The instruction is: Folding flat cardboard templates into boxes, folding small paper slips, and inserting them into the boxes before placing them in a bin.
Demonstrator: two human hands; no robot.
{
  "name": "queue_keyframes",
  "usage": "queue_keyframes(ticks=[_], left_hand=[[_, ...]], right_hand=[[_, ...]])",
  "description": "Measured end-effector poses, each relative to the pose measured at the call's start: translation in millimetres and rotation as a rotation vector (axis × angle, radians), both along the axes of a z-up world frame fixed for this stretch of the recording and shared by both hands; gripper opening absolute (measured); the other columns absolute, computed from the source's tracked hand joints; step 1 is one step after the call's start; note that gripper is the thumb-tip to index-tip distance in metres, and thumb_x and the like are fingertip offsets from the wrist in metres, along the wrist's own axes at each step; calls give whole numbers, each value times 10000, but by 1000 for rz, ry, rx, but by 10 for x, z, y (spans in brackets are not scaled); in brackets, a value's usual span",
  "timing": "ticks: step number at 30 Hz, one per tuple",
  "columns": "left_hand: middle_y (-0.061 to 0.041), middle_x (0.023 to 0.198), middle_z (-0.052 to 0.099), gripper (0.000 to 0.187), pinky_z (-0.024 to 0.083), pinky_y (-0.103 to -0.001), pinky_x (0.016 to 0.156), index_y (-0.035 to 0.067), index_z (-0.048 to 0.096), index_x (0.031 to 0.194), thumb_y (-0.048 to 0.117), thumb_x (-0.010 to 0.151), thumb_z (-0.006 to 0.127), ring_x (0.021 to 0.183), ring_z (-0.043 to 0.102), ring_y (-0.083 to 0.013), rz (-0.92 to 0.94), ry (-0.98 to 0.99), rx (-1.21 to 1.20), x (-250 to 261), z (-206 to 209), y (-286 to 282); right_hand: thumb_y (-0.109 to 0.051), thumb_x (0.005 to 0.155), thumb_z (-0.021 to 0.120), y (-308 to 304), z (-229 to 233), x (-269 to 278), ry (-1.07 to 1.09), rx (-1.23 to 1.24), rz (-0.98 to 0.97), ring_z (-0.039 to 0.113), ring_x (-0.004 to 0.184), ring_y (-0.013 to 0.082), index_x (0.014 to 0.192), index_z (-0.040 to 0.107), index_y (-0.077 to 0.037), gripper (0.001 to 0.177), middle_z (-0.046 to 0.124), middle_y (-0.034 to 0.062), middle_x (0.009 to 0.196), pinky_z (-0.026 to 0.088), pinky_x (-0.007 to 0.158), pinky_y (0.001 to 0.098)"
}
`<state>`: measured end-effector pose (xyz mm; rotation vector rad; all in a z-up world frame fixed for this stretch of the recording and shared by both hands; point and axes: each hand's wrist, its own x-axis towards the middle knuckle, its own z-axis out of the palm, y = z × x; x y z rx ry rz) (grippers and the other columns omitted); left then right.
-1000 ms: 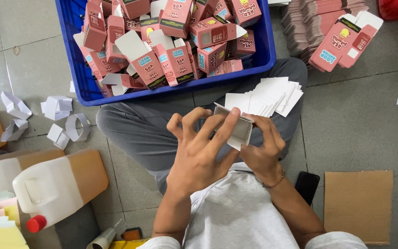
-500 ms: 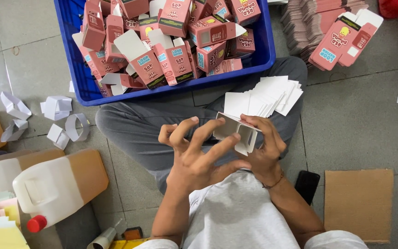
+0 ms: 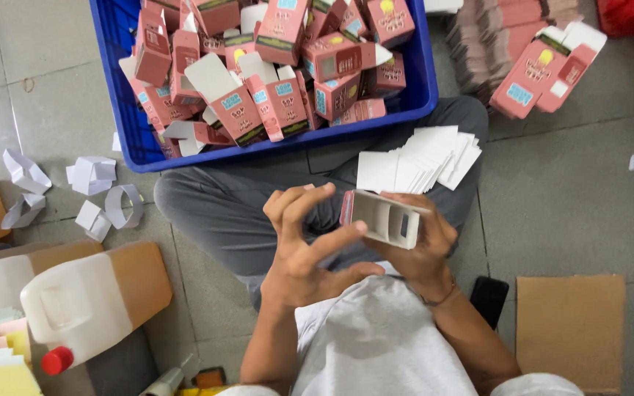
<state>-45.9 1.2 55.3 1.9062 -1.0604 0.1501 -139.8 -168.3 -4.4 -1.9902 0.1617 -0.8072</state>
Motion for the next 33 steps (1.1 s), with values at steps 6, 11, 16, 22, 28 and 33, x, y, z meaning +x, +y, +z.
queue_keyframes(ticks=[6,11,16,22,28,33], left_hand=[[-96,1473,461,418,223,-527,1097,213,771,979,512,717,900,1314,379,-301,-26,-67,156,57,19,-95],[-131,1380,605,278,327,-566,1023,301,745,1008,486,817,827,1271,534,-355,67,-173,-41,3,-124,-105],[-145,1369,612,278,302,-578,1021,321,748,1057,480,838,812,1284,557,-354,50,-205,-43,10,-156,-134],[-170,1401,598,345,267,-604,1029,313,739,1124,478,832,818,1314,549,-367,-16,-154,-39,37,-193,-112],[-276,1428,549,740,471,-566,1046,87,522,1382,167,765,922,1277,589,-445,-277,334,-280,126,-319,-15],[-219,1160,734,832,565,-502,935,-26,570,1391,161,680,959,1053,732,-372,-168,501,-188,210,-448,-2]], right_hand=[[-138,629,974,18,-51,1,34,14,26,740,1068,250,1206,601,-59,691,714,115,1191,638,997,357],[-428,672,959,74,-76,144,-190,13,20,773,842,340,1005,666,89,682,759,195,945,599,790,382],[-452,723,911,125,-36,174,-199,8,46,779,830,346,1007,660,101,671,759,204,943,608,767,379],[-295,762,934,156,-198,60,-193,17,-8,777,825,320,1037,685,72,522,761,179,923,600,716,350],[-247,646,1021,139,-222,22,-84,-69,-116,728,689,374,978,649,84,598,697,207,785,572,644,341],[-364,589,1015,130,-311,-1,45,-32,-54,728,693,374,984,709,15,627,704,162,748,577,635,357]])
